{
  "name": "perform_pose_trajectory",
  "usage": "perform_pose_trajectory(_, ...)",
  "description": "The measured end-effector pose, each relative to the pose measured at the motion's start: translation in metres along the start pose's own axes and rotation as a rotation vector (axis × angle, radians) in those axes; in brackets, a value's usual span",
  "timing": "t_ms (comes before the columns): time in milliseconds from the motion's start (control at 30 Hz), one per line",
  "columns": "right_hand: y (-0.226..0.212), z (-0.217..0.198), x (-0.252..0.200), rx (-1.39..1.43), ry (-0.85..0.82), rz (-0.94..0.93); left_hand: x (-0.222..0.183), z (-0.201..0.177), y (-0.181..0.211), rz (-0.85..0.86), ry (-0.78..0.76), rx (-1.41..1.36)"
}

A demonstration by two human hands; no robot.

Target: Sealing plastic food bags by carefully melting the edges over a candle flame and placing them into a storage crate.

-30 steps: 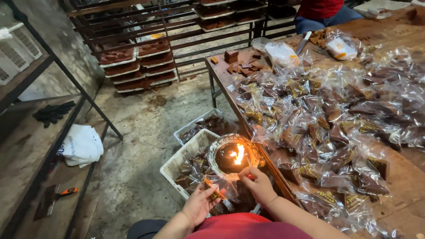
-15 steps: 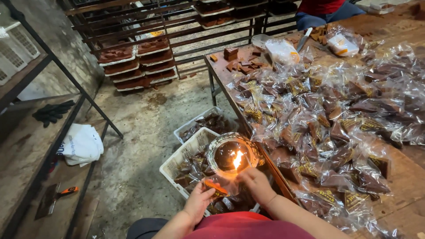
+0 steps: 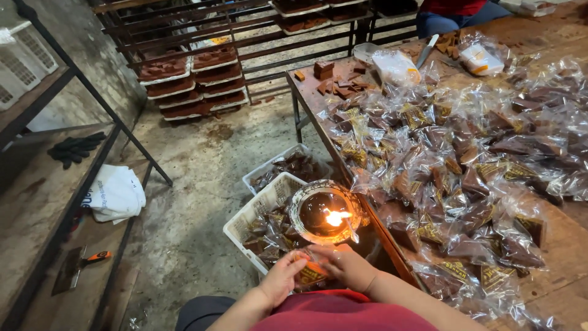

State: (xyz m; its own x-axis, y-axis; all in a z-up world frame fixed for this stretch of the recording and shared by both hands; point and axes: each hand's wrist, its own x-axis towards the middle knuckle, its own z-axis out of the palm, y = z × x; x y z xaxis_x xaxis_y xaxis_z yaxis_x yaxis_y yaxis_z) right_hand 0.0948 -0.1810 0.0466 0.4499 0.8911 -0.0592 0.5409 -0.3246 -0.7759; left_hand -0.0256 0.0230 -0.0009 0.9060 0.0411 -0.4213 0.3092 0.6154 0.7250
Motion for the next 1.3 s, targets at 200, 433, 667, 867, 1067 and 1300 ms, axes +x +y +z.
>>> perform_pose_trajectory(200,0.001,-0.018,0.002,0.158,0.566,0.212,0.006,-0.006,0.002,0.086,0.209,0.152)
perform_pose_trajectory(433,-0.011,-0.009,0.004,0.254,0.270,0.200,0.004,-0.001,0.000,0.055,0.192,0.396)
perform_pose_trajectory(667,-0.002,-0.010,0.009,0.318,0.227,0.325,0.000,0.001,0.012,0.166,0.342,0.424)
perform_pose_trajectory(867,0.005,-0.007,0.011,0.416,0.258,0.423,0.005,0.000,0.010,0.291,0.461,0.520)
perform_pose_trajectory(1067,-0.010,-0.001,0.007,1.187,0.046,0.395,0.001,0.021,0.006,0.303,0.086,0.990)
perform_pose_trajectory(1300,0.003,-0.010,0.013,1.346,0.408,0.339,-0.005,0.035,0.001,0.088,0.039,1.125)
